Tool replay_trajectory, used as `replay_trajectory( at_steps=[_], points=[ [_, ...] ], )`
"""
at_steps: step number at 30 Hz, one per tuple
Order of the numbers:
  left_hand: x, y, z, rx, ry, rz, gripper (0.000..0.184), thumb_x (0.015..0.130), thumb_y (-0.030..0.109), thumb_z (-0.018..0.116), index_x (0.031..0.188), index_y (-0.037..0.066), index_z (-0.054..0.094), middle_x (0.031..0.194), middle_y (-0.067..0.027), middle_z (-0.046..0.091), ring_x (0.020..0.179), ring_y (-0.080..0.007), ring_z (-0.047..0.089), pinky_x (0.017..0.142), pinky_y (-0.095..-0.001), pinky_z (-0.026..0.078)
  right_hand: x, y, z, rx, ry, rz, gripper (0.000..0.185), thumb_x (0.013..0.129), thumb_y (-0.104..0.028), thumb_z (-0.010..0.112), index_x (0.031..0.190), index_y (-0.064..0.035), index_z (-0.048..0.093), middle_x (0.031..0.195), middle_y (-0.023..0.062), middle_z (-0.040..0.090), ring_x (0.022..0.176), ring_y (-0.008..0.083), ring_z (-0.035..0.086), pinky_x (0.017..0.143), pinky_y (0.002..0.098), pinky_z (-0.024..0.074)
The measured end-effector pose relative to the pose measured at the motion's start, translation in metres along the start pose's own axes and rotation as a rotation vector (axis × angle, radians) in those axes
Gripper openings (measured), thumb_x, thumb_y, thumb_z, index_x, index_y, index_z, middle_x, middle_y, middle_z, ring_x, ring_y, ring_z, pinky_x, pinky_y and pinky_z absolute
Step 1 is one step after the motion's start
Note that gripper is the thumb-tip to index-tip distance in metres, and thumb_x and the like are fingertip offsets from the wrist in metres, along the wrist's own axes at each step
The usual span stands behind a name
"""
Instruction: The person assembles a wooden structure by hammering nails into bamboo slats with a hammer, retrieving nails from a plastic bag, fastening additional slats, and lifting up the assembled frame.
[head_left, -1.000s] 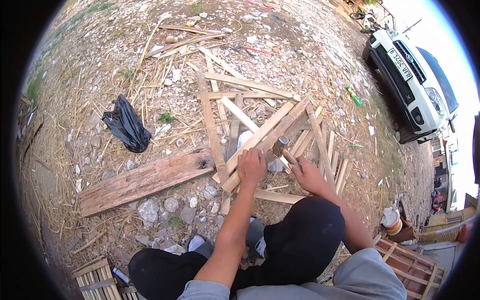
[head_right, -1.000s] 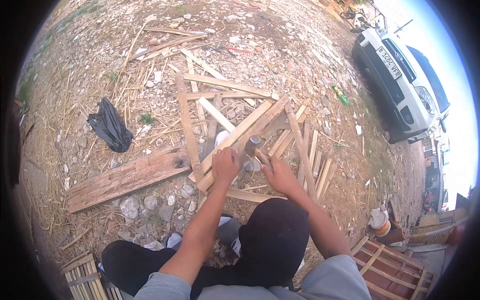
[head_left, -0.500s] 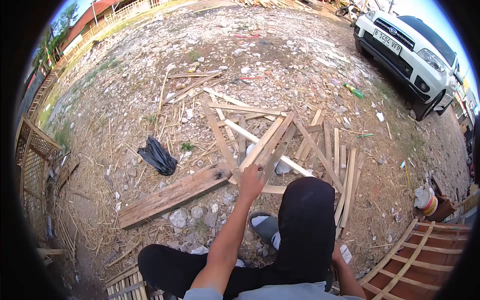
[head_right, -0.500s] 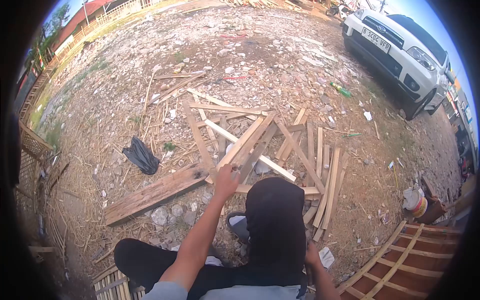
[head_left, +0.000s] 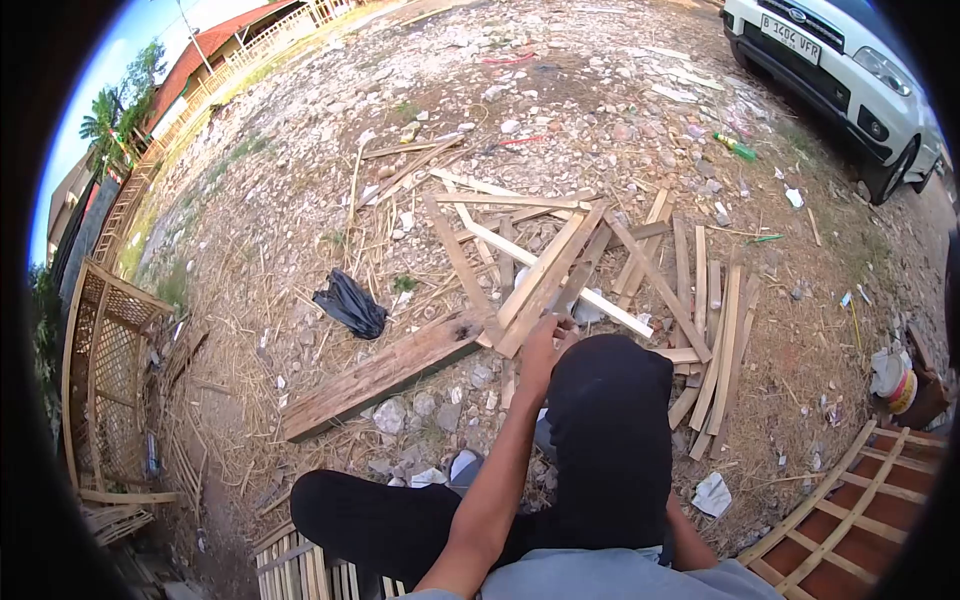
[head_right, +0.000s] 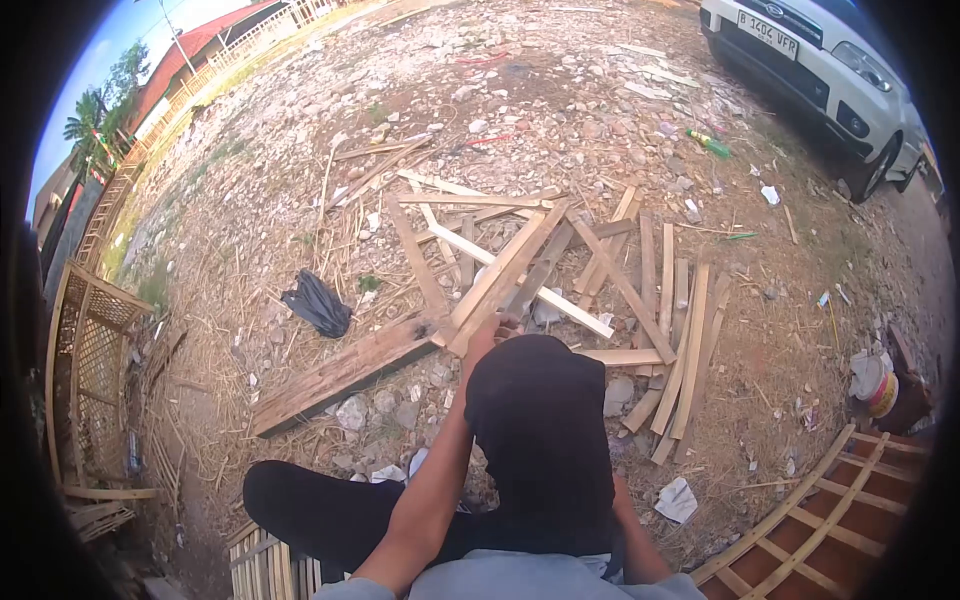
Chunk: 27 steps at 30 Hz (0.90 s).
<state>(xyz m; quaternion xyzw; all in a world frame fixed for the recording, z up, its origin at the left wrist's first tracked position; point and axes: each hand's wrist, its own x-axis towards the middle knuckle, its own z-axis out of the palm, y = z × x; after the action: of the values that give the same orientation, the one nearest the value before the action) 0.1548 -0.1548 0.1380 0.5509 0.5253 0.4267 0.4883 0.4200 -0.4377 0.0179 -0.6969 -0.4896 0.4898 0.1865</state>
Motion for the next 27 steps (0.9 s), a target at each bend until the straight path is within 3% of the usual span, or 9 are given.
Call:
replay_trajectory(
  at_steps=[2, 5, 7, 10, 11, 14, 21, 27],
  points=[
    [-0.040, 0.006, 0.021, -0.207, 0.050, 0.002, 0.024, 0.087, 0.014, 0.068, 0.105, 0.000, 0.062, 0.098, -0.0122, 0.063, 0.086, -0.0188, 0.062, 0.077, -0.0328, 0.050, -0.005, -0.001, -0.007, -0.025, -0.009, 0.028, 0.048, 0.091, -0.035, 0.053, 0.128, -0.0037, 0.057, 0.126, 0.0270, 0.058, 0.118, 0.0445, 0.054, 0.095, 0.0494, 0.0447],
    [-0.078, -0.057, 0.061, -0.449, 0.090, -0.063, 0.021, 0.090, 0.012, 0.066, 0.105, -0.001, 0.061, 0.096, -0.0097, 0.065, 0.087, -0.0158, 0.062, 0.077, -0.0313, 0.050, 0.000, -0.008, -0.012, -0.042, -0.007, 0.054, 0.048, 0.091, -0.035, 0.053, 0.128, -0.0043, 0.057, 0.127, 0.0263, 0.057, 0.119, 0.0444, 0.053, 0.095, 0.0502, 0.0441],
    [-0.100, -0.074, 0.063, -0.399, 0.075, -0.094, 0.021, 0.091, 0.014, 0.065, 0.106, -0.001, 0.061, 0.094, -0.0111, 0.068, 0.084, -0.0182, 0.066, 0.077, -0.0320, 0.052, 0.002, -0.011, -0.015, -0.055, -0.005, 0.064, 0.048, 0.091, -0.035, 0.053, 0.128, -0.0047, 0.057, 0.128, 0.0259, 0.056, 0.120, 0.0443, 0.052, 0.096, 0.0507, 0.0436],
    [-0.109, -0.107, 0.069, -0.084, 0.027, -0.279, 0.024, 0.090, 0.016, 0.066, 0.106, 0.000, 0.061, 0.097, -0.0140, 0.070, 0.084, -0.0213, 0.068, 0.076, -0.0333, 0.053, 0.006, -0.016, -0.018, -0.072, 0.002, 0.060, 0.048, 0.091, -0.035, 0.053, 0.128, -0.0054, 0.057, 0.129, 0.0252, 0.056, 0.121, 0.0442, 0.051, 0.096, 0.0514, 0.0429],
    [-0.108, -0.130, 0.077, -0.146, 0.007, -0.280, 0.026, 0.090, 0.019, 0.066, 0.107, 0.000, 0.062, 0.098, -0.0158, 0.070, 0.088, -0.0229, 0.069, 0.079, -0.0348, 0.053, 0.008, -0.018, -0.020, -0.077, 0.003, 0.057, 0.048, 0.091, -0.035, 0.053, 0.128, -0.0056, 0.057, 0.129, 0.0250, 0.055, 0.121, 0.0441, 0.051, 0.097, 0.0517, 0.0427],
    [-0.101, -0.109, 0.073, -0.019, -0.059, -0.229, 0.027, 0.089, 0.020, 0.066, 0.105, 0.000, 0.062, 0.098, -0.0153, 0.069, 0.090, -0.0221, 0.068, 0.082, -0.0350, 0.052, 0.013, -0.022, -0.024, -0.100, 0.006, 0.052, 0.048, 0.090, -0.035, 0.054, 0.128, -0.0062, 0.057, 0.130, 0.0243, 0.054, 0.122, 0.0440, 0.049, 0.097, 0.0524, 0.0420],
    [-0.088, -0.120, 0.095, -0.164, -0.024, -0.378, 0.029, 0.088, 0.020, 0.065, 0.107, -0.001, 0.063, 0.097, -0.0139, 0.069, 0.088, -0.0236, 0.066, 0.082, -0.0352, 0.052, 0.014, -0.034, -0.031, -0.163, 0.004, 0.061, 0.048, 0.090, -0.035, 0.054, 0.129, -0.0078, 0.058, 0.133, 0.0228, 0.053, 0.125, 0.0438, 0.047, 0.099, 0.0542, 0.0405],
    [-0.088, -0.112, 0.078, -0.274, -0.026, -0.295, 0.027, 0.089, 0.018, 0.067, 0.108, -0.002, 0.064, 0.097, -0.0123, 0.069, 0.087, -0.0212, 0.066, 0.080, -0.0342, 0.052, 0.043, -0.078, -0.038, -0.230, 0.085, -0.041, 0.048, 0.090, -0.036, 0.055, 0.129, -0.0090, 0.058, 0.135, 0.0214, 0.051, 0.128, 0.0436, 0.044, 0.100, 0.0557, 0.0391]
  ],
)
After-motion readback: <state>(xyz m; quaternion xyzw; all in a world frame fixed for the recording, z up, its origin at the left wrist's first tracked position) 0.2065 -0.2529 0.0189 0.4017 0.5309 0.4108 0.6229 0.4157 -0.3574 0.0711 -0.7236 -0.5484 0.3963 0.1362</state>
